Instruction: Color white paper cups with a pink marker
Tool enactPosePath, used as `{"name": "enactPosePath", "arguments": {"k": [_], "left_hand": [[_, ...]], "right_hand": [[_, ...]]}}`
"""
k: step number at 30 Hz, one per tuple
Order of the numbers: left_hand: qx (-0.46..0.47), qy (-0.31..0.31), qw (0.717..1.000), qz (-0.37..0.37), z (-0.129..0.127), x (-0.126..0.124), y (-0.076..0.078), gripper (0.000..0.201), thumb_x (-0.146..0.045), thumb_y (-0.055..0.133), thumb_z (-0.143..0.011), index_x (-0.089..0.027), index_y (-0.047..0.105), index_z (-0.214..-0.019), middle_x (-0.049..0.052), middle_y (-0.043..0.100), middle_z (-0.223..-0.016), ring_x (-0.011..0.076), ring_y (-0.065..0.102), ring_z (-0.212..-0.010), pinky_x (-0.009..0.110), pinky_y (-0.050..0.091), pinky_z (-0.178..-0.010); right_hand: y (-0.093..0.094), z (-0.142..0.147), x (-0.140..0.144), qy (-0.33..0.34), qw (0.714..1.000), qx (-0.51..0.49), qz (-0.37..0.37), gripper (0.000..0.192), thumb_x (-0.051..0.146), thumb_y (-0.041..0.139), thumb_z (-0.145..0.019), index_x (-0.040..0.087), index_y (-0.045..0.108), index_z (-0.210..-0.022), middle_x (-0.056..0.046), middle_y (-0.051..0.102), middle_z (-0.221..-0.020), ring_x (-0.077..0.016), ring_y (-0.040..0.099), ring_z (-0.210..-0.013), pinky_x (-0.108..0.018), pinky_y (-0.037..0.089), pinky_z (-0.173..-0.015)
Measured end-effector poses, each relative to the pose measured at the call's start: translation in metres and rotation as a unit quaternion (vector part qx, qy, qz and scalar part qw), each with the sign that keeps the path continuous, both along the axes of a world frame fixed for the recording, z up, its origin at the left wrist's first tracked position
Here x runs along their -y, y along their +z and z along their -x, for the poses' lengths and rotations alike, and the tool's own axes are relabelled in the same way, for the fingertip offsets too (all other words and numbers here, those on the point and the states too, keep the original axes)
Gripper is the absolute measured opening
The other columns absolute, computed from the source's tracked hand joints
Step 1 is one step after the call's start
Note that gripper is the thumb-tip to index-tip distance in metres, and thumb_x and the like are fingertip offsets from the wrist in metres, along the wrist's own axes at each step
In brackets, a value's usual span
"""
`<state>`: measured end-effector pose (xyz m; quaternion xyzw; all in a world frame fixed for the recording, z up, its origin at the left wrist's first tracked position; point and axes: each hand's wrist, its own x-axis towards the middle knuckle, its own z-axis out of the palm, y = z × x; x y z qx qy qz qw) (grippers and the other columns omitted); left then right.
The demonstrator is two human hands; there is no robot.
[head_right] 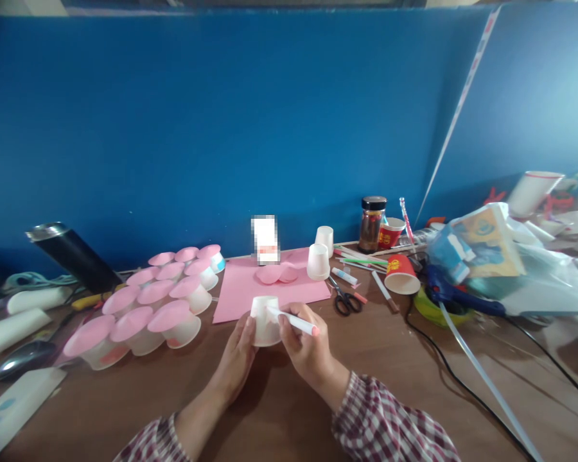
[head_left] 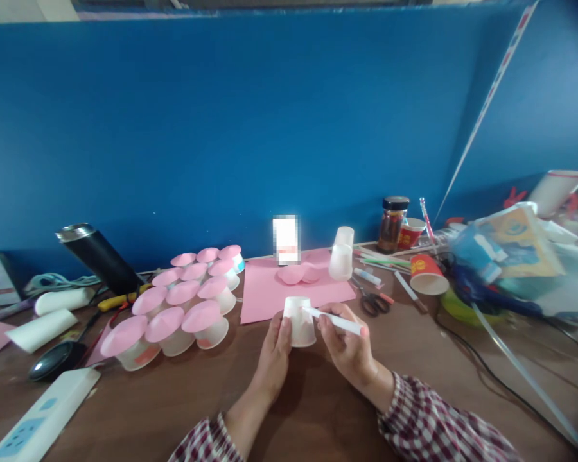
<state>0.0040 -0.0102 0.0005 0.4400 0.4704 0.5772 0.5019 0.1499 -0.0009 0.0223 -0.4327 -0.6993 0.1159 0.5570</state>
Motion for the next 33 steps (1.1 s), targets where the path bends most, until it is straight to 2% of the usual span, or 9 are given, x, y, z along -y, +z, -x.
{"name": "enactPosePath", "arguments": {"k": [10, 16, 21, 28, 33], "left_hand": [[0.004, -0.001, 1.0, 0.002, 0.0013, 0.0002, -0.0001, 0.05, -0.053, 0.051, -0.081, -0.015, 0.058, -0.113, 0.013, 0.063, -0.114, 0.0267, 0.055, -0.11, 0.039, 0.038, -0.098], [0.082, -0.036, 0.996, 0.022, 0.0012, -0.0004, 0.0024, 0.045, -0.048, 0.047, -0.085, -0.017, 0.054, -0.117, 0.013, 0.058, -0.124, 0.0245, 0.054, -0.112, 0.037, 0.042, -0.095], [0.126, -0.029, 0.991, 0.04, -0.0001, -0.0024, -0.0013, 0.042, -0.048, 0.047, -0.085, -0.02, 0.055, -0.115, 0.011, 0.057, -0.126, 0.0228, 0.055, -0.112, 0.035, 0.045, -0.093], [0.12, -0.027, 0.992, 0.034, 0.0005, -0.0015, -0.0033, 0.044, -0.049, 0.047, -0.084, -0.02, 0.055, -0.117, 0.012, 0.056, -0.128, 0.025, 0.054, -0.115, 0.039, 0.043, -0.096], [0.123, -0.016, 0.991, 0.047, 0.0022, -0.0018, -0.0046, 0.044, -0.049, 0.047, -0.085, -0.02, 0.054, -0.117, 0.012, 0.054, -0.13, 0.0246, 0.052, -0.118, 0.037, 0.043, -0.096]], "right_hand": [[-0.0008, -0.0004, 0.0001, 0.021, 1.0, -0.014, 0.007, 0.007, 0.023, 0.052, -0.086, 0.018, 0.057, -0.086, -0.003, 0.063, -0.072, -0.0135, 0.061, -0.059, -0.021, 0.05, -0.054], [-0.0003, -0.0015, 0.0014, 0.036, 0.999, -0.024, 0.014, 0.01, 0.022, 0.051, -0.087, 0.018, 0.057, -0.094, -0.005, 0.064, -0.077, -0.0155, 0.063, -0.065, -0.024, 0.052, -0.059], [-0.0007, -0.0007, 0.0019, 0.047, 0.999, -0.004, -0.003, 0.013, 0.021, 0.05, -0.087, 0.018, 0.058, -0.097, -0.005, 0.067, -0.079, -0.0162, 0.065, -0.068, -0.025, 0.054, -0.063], [0.0011, 0.0015, 0.0026, 0.061, 0.997, 0.021, -0.031, 0.012, 0.018, 0.051, -0.086, 0.018, 0.059, -0.095, -0.005, 0.066, -0.08, -0.0159, 0.064, -0.07, -0.026, 0.053, -0.067], [0.0013, 0.0016, 0.0021, 0.054, 0.998, 0.02, -0.021, 0.012, 0.018, 0.051, -0.086, 0.018, 0.059, -0.095, -0.005, 0.066, -0.08, -0.0161, 0.064, -0.069, -0.027, 0.053, -0.066]]}}
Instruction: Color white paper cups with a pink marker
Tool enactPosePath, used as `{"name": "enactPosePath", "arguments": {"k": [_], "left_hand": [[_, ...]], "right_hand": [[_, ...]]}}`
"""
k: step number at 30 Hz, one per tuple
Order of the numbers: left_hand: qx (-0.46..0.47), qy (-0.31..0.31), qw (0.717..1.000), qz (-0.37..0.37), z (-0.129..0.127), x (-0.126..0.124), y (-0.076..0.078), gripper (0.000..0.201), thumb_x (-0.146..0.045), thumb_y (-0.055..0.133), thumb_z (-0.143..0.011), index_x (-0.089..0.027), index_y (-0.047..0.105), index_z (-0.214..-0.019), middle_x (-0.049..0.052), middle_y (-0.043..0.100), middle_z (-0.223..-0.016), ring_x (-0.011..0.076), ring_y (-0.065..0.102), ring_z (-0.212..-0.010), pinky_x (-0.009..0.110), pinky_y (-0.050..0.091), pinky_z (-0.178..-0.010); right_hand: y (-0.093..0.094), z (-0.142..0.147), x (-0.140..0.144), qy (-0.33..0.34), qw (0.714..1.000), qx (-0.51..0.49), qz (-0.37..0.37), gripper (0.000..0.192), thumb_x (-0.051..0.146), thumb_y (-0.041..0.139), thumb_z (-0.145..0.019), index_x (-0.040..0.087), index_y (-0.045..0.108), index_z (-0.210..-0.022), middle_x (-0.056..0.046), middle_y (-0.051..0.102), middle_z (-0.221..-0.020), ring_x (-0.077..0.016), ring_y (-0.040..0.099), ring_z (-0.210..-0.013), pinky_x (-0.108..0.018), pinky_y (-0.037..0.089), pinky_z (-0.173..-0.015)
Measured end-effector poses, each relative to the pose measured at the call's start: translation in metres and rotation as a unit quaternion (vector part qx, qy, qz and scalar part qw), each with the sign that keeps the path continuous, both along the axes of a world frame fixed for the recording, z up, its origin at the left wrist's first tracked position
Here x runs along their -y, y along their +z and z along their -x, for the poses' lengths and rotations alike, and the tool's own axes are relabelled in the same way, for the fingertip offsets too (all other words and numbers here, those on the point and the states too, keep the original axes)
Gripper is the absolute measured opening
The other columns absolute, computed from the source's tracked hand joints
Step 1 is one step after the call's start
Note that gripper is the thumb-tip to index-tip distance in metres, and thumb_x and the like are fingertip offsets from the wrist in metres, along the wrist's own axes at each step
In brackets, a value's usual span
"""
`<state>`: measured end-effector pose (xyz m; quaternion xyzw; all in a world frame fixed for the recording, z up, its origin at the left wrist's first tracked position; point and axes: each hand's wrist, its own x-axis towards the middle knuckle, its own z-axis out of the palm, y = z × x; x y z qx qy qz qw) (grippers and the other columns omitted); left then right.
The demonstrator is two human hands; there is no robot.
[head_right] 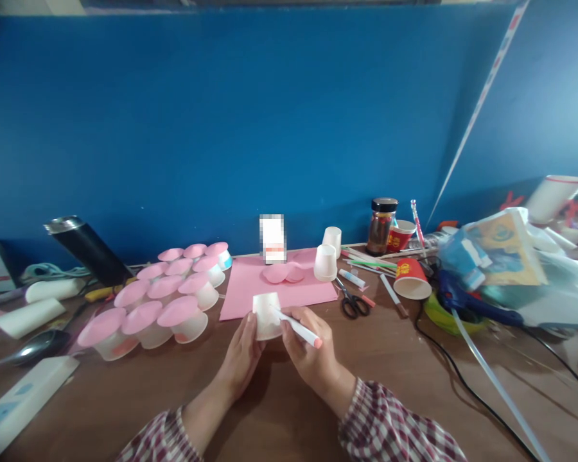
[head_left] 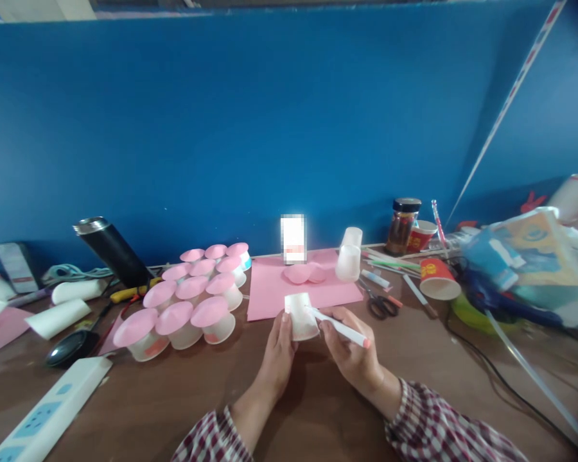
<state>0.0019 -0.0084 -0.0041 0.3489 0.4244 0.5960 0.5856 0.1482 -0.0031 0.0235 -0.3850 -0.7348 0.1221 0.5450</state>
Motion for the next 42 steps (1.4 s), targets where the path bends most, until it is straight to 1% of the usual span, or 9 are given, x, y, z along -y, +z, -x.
{"name": "enactPosePath", "arguments": {"k": [5, 9, 14, 21, 26, 30, 33, 39, 42], "left_hand": [[-0.026, 0.008, 0.999, 0.027, 0.0018, 0.0006, -0.0015, 0.045, -0.049, 0.047, -0.084, -0.019, 0.053, -0.118, 0.012, 0.051, -0.133, 0.0255, 0.048, -0.122, 0.035, 0.044, -0.095], [-0.006, -0.005, 1.0, 0.016, 0.0016, 0.0004, -0.0026, 0.046, -0.05, 0.047, -0.085, -0.019, 0.052, -0.119, 0.012, 0.05, -0.135, 0.0254, 0.049, -0.121, 0.035, 0.045, -0.094], [0.017, -0.001, 1.0, 0.018, 0.0002, -0.0009, -0.0029, 0.047, -0.049, 0.049, -0.084, -0.018, 0.052, -0.119, 0.013, 0.052, -0.133, 0.0245, 0.05, -0.119, 0.034, 0.044, -0.095], [-0.022, 0.005, 0.999, 0.024, 0.0013, -0.0002, -0.0008, 0.049, -0.05, 0.047, -0.085, -0.018, 0.053, -0.121, 0.013, 0.052, -0.133, 0.0256, 0.051, -0.118, 0.035, 0.045, -0.094], [-0.038, 0.007, 0.999, 0.018, 0.0011, -0.0001, -0.0005, 0.049, -0.05, 0.047, -0.085, -0.017, 0.053, -0.119, 0.013, 0.055, -0.13, 0.0241, 0.054, -0.115, 0.033, 0.046, -0.092], [-0.013, -0.003, 1.0, 0.007, 0.0001, -0.0007, -0.0013, 0.047, -0.049, 0.047, -0.085, -0.017, 0.054, -0.119, 0.013, 0.056, -0.127, 0.0235, 0.055, -0.113, 0.033, 0.046, -0.092], [0.001, 0.005, 1.0, 0.017, 0.0, -0.001, -0.0022, 0.048, -0.049, 0.049, -0.084, -0.017, 0.054, -0.119, 0.013, 0.056, -0.128, 0.0238, 0.055, -0.113, 0.034, 0.045, -0.093], [-0.064, 0.032, 0.997, 0.028, 0.0011, 0.0, -0.002, 0.05, -0.049, 0.049, -0.083, -0.016, 0.055, -0.12, 0.015, 0.056, -0.128, 0.0261, 0.054, -0.115, 0.035, 0.047, -0.091], [-0.074, 0.021, 0.997, 0.021, 0.0012, 0.0011, 0.0019, 0.05, -0.05, 0.047, -0.084, -0.015, 0.055, -0.12, 0.015, 0.056, -0.127, 0.0258, 0.055, -0.114, 0.035, 0.047, -0.091]], "right_hand": [[-0.0029, 0.0001, -0.0011, 0.003, 1.0, 0.002, 0.003, 0.012, 0.019, 0.051, -0.087, 0.018, 0.06, -0.095, -0.005, 0.065, -0.08, -0.0157, 0.064, -0.069, -0.026, 0.053, -0.066], [-0.0041, 0.0006, -0.0013, 0.009, 1.0, -0.001, -0.002, 0.013, 0.017, 0.052, -0.086, 0.018, 0.059, -0.097, -0.005, 0.065, -0.082, -0.0155, 0.063, -0.072, -0.026, 0.051, -0.067], [-0.0046, 0.0008, -0.0017, 0.022, 1.0, -0.005, 0.0, 0.013, 0.015, 0.052, -0.086, 0.018, 0.059, -0.096, -0.004, 0.064, -0.082, -0.0145, 0.061, -0.071, -0.025, 0.05, -0.066], [-0.0047, 0.001, -0.0015, 0.023, 1.0, -0.007, -0.001, 0.014, 0.013, 0.052, -0.086, 0.018, 0.058, -0.097, -0.003, 0.063, -0.082, -0.0142, 0.06, -0.071, -0.025, 0.049, -0.067], [-0.0041, 0.0009, -0.0014, 0.024, 1.0, -0.011, 0.001, 0.014, 0.014, 0.052, -0.086, 0.018, 0.058, -0.097, -0.003, 0.063, -0.082, -0.0141, 0.06, -0.072, -0.024, 0.049, -0.067], [-0.0051, 0.0005, -0.0021, 0.02, 1.0, -0.012, 0.007, 0.013, 0.016, 0.052, -0.087, 0.019, 0.058, -0.098, -0.003, 0.063, -0.082, -0.0146, 0.061, -0.072, -0.024, 0.049, -0.067], [-0.0061, 0.0006, -0.0025, 0.014, 1.0, -0.013, 0.011, 0.012, 0.017, 0.052, -0.087, 0.019, 0.059, -0.097, -0.003, 0.063, -0.082, -0.0142, 0.061, -0.073, -0.024, 0.05, -0.068], [-0.007, 0.0005, -0.0029, 0.013, 1.0, -0.014, 0.013, 0.013, 0.016, 0.053, -0.086, 0.019, 0.059, -0.098, -0.002, 0.064, -0.083, -0.0132, 0.061, -0.074, -0.023, 0.05, -0.069], [-0.0072, 0.0003, -0.0034, 0.012, 1.0, -0.015, 0.013, 0.013, 0.016, 0.053, -0.086, 0.019, 0.059, -0.098, -0.003, 0.064, -0.084, -0.0137, 0.062, -0.074, -0.023, 0.05, -0.069]]}}
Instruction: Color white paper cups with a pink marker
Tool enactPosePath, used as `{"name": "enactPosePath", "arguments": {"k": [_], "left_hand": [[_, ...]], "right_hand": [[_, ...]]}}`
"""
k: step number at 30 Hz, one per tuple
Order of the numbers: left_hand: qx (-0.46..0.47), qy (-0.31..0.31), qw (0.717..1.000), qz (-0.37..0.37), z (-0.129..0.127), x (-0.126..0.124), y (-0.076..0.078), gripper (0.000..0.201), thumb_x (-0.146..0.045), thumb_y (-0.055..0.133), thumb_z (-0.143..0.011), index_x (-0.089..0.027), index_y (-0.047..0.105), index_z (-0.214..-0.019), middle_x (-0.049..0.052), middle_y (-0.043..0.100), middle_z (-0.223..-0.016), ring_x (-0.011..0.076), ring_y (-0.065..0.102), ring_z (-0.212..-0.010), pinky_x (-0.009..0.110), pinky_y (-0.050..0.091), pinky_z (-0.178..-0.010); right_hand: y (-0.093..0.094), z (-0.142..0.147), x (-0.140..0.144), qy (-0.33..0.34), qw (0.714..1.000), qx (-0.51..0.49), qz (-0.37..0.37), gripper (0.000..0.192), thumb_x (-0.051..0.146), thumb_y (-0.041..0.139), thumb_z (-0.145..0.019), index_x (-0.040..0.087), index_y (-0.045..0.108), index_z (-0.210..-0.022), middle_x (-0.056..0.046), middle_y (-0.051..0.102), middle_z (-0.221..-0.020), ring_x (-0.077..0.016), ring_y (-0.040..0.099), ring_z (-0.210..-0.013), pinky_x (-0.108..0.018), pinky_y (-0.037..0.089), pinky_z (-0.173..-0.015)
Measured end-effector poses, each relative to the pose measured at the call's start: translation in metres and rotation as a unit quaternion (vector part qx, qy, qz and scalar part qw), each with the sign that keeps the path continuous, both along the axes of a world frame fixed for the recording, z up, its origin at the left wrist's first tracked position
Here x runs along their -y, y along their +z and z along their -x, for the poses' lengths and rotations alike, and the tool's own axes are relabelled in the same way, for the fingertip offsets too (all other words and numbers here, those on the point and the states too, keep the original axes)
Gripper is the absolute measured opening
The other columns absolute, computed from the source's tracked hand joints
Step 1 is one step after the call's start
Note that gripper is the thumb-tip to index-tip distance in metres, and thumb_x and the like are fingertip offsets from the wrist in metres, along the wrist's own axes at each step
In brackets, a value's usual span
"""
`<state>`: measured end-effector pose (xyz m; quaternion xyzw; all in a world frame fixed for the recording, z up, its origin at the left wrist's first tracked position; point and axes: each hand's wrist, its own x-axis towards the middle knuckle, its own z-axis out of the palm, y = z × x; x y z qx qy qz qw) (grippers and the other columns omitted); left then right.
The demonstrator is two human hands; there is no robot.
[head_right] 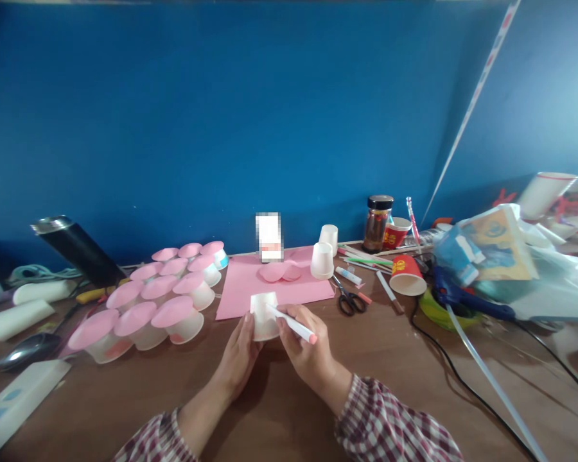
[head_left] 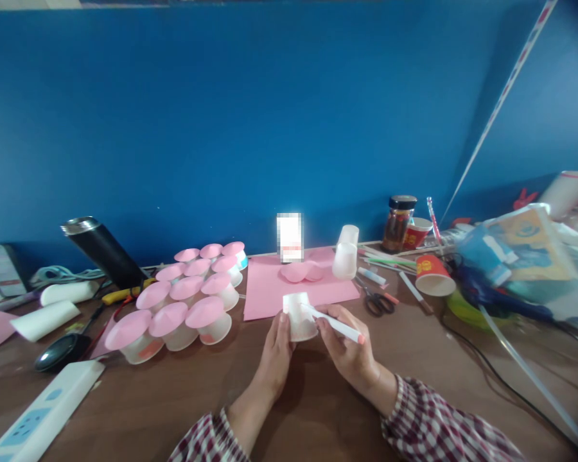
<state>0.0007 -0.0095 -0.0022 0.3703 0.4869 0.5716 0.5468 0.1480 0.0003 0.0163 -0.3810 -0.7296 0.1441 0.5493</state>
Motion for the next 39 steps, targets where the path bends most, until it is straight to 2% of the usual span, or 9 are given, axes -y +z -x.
{"name": "enactPosePath", "arguments": {"k": [3, 7, 17, 27, 32, 36, 39], "left_hand": [[-0.011, -0.006, 1.0, -0.001, 0.0001, 0.0007, 0.0022, 0.05, -0.05, 0.047, -0.084, -0.015, 0.056, -0.118, 0.015, 0.055, -0.128, 0.0258, 0.055, -0.114, 0.033, 0.047, -0.089], [-0.026, 0.016, 0.999, -0.009, 0.0001, 0.0002, -0.0015, 0.048, -0.05, 0.048, -0.083, -0.015, 0.058, -0.115, 0.016, 0.06, -0.122, 0.026, 0.056, -0.112, 0.032, 0.048, -0.087], [0.035, -0.019, 0.999, 0.007, 0.0, 0.0007, -0.0004, 0.05, -0.051, 0.047, -0.084, -0.016, 0.053, -0.119, 0.013, 0.052, -0.133, 0.0246, 0.051, -0.118, 0.033, 0.046, -0.092], [0.064, -0.029, 0.998, -0.006, -0.0002, 0.0001, -0.0025, 0.048, -0.05, 0.047, -0.085, -0.018, 0.054, -0.12, 0.013, 0.053, -0.131, 0.0247, 0.051, -0.117, 0.034, 0.044, -0.093], [0.004, 0.002, 1.0, -0.002, 0.0012, 0.0008, -0.003, 0.047, -0.049, 0.051, -0.082, -0.017, 0.057, -0.117, 0.014, 0.055, -0.129, 0.0257, 0.053, -0.115, 0.034, 0.046, -0.09], [-0.009, -0.006, 1.0, -0.013, 0.0015, 0.0007, -0.0032, 0.049, -0.051, 0.048, -0.083, -0.016, 0.057, -0.116, 0.014, 0.059, -0.123, 0.0263, 0.055, -0.112, 0.035, 0.046, -0.089], [-0.02, 0.013, 1.0, -0.013, 0.0015, -0.0001, -0.0048, 0.05, -0.051, 0.049, -0.082, -0.014, 0.058, -0.116, 0.015, 0.06, -0.122, 0.0275, 0.054, -0.113, 0.036, 0.045, -0.091]], "right_hand": [[-0.0002, -0.0001, -0.0004, -0.001, 1.0, -0.001, -0.001, 0.014, 0.016, 0.052, -0.087, 0.019, 0.059, -0.098, -0.003, 0.064, -0.084, -0.0145, 0.062, -0.073, -0.024, 0.05, -0.068], [0.0001, -0.0001, -0.0006, -0.001, 1.0, -0.001, -0.004, 0.014, 0.016, 0.052, -0.087, 0.019, 0.059, -0.099, -0.003, 0.064, -0.083, -0.0147, 0.061, -0.073, -0.025, 0.05, -0.067], [0.0035, 0.0004, 0.0008, 0.009, 1.0, 0.013, -0.014, 0.011, 0.016, 0.052, -0.086, 0.018, 0.058, -0.096, -0.003, 0.063, -0.081, -0.014, 0.06, -0.07, -0.024, 0.049, -0.065], [0.0046, 0.0007, 0.0024, 0.008, 1.0, 0.01, 0.002, 0.012, 0.019, 0.049, -0.088, 0.018, 0.059, -0.095, -0.005, 0.064, -0.081, -0.0161, 0.061, -0.071, -0.027, 0.05, -0.066], [0.0043, -0.0001, 0.0012, -0.01, 1.0, -0.002, 0.013, 0.011, 0.018, 0.051, -0.087, 0.019, 0.059, -0.094, -0.003, 0.064, -0.078, -0.0148, 0.061, -0.068, -0.025, 0.05, -0.065], [0.0033, 0.0002, 0.0002, -0.01, 1.0, -0.001, 0.009, 0.011, 0.019, 0.051, -0.087, 0.019, 0.059, -0.094, -0.003, 0.064, -0.079, -0.0146, 0.062, -0.068, -0.025, 0.051, -0.065], [0.0023, 0.0003, -0.0002, -0.017, 1.0, 0.002, 0.006, 0.011, 0.02, 0.051, -0.087, 0.019, 0.06, -0.094, -0.004, 0.064, -0.079, -0.0149, 0.062, -0.068, -0.025, 0.052, -0.064]]}}
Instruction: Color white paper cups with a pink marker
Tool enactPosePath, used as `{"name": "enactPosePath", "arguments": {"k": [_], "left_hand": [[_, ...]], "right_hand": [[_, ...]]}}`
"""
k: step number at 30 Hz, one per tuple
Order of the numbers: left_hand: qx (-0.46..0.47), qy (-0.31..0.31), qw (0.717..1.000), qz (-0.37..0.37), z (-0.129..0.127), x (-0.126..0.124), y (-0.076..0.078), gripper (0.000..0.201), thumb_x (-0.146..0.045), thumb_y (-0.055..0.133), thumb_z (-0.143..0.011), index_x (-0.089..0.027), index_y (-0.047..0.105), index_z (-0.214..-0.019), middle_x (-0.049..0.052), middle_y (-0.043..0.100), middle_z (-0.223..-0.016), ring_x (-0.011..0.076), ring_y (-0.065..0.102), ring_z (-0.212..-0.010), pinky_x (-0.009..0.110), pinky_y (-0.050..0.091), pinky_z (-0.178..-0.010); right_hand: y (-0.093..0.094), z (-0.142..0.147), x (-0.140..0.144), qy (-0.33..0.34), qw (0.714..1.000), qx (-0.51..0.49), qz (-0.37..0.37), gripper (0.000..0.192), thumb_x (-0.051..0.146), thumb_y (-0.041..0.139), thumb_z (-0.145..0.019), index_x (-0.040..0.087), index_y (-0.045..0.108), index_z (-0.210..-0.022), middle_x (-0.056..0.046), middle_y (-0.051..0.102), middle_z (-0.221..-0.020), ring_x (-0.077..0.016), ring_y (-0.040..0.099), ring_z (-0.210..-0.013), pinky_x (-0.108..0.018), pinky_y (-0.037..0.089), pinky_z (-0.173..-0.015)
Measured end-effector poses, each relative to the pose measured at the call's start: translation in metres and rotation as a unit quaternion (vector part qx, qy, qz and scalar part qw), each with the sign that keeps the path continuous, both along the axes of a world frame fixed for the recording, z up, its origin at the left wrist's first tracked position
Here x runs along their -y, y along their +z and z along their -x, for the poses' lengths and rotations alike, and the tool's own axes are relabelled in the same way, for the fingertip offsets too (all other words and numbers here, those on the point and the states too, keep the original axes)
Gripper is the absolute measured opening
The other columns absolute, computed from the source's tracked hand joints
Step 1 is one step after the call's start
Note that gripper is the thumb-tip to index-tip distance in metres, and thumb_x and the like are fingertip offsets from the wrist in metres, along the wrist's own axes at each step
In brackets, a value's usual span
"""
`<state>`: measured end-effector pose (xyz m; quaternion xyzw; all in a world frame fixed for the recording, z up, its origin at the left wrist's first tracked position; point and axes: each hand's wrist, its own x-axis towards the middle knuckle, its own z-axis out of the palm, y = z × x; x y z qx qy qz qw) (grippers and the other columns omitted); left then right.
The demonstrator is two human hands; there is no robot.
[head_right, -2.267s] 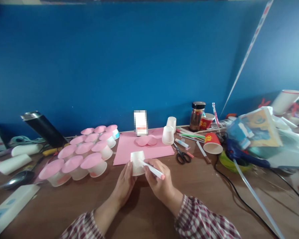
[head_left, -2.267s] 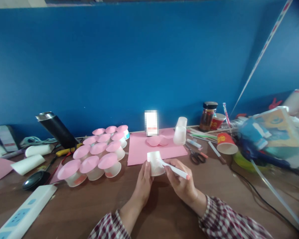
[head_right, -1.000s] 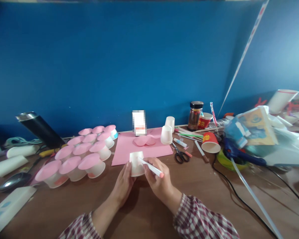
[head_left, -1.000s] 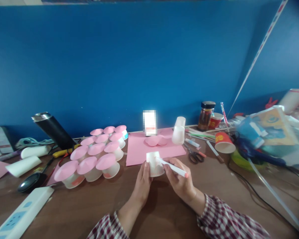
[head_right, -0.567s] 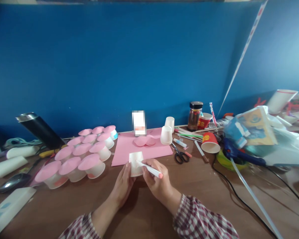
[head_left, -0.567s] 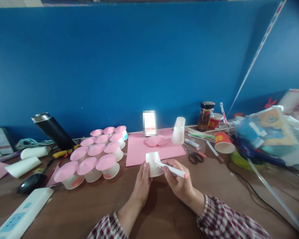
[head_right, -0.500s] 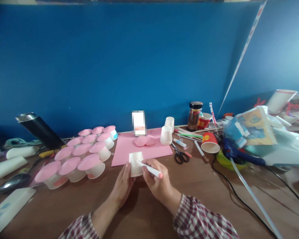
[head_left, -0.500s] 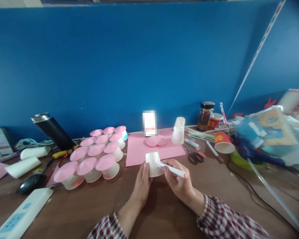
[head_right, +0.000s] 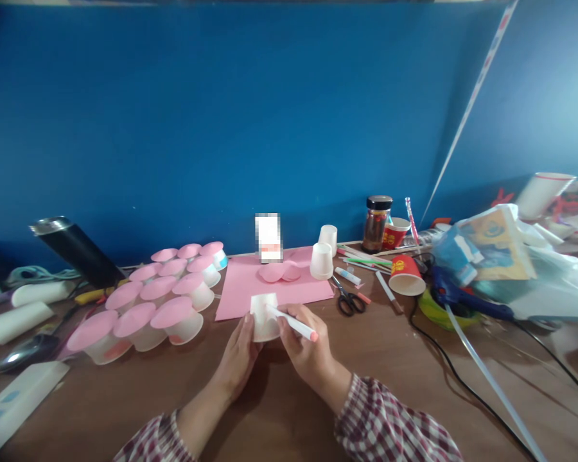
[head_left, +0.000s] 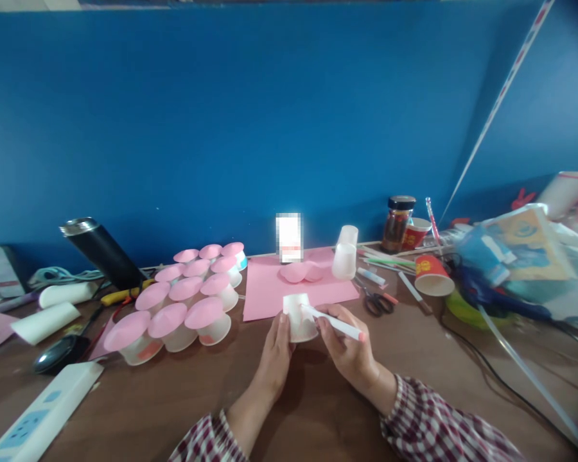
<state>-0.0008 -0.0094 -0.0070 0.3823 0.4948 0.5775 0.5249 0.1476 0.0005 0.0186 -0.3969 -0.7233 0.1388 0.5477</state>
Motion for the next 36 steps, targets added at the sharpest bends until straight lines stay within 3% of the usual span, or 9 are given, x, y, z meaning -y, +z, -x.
{"name": "enactPosePath", "arguments": {"k": [26, 36], "left_hand": [[0.021, -0.001, 1.0, 0.001, -0.0011, 0.0005, 0.0, 0.048, -0.05, 0.051, -0.082, -0.014, 0.06, -0.112, 0.014, 0.066, -0.111, 0.0269, 0.058, -0.108, 0.036, 0.047, -0.09], [0.042, -0.016, 0.998, 0.033, -0.0017, 0.0012, 0.0072, 0.05, -0.051, 0.049, -0.083, -0.015, 0.054, -0.117, 0.015, 0.053, -0.131, 0.026, 0.052, -0.116, 0.033, 0.046, -0.091]], "right_hand": [[0.0026, 0.0003, 0.0, -0.002, 1.0, 0.004, 0.004, 0.012, 0.022, 0.05, -0.088, 0.018, 0.06, -0.094, -0.004, 0.066, -0.078, -0.0153, 0.064, -0.067, -0.025, 0.053, -0.064], [0.005, 0.0003, 0.0007, 0.003, 1.0, 0.005, -0.003, 0.011, 0.02, 0.05, -0.087, 0.018, 0.06, -0.091, -0.004, 0.065, -0.076, -0.015, 0.062, -0.066, -0.025, 0.05, -0.063]]}}
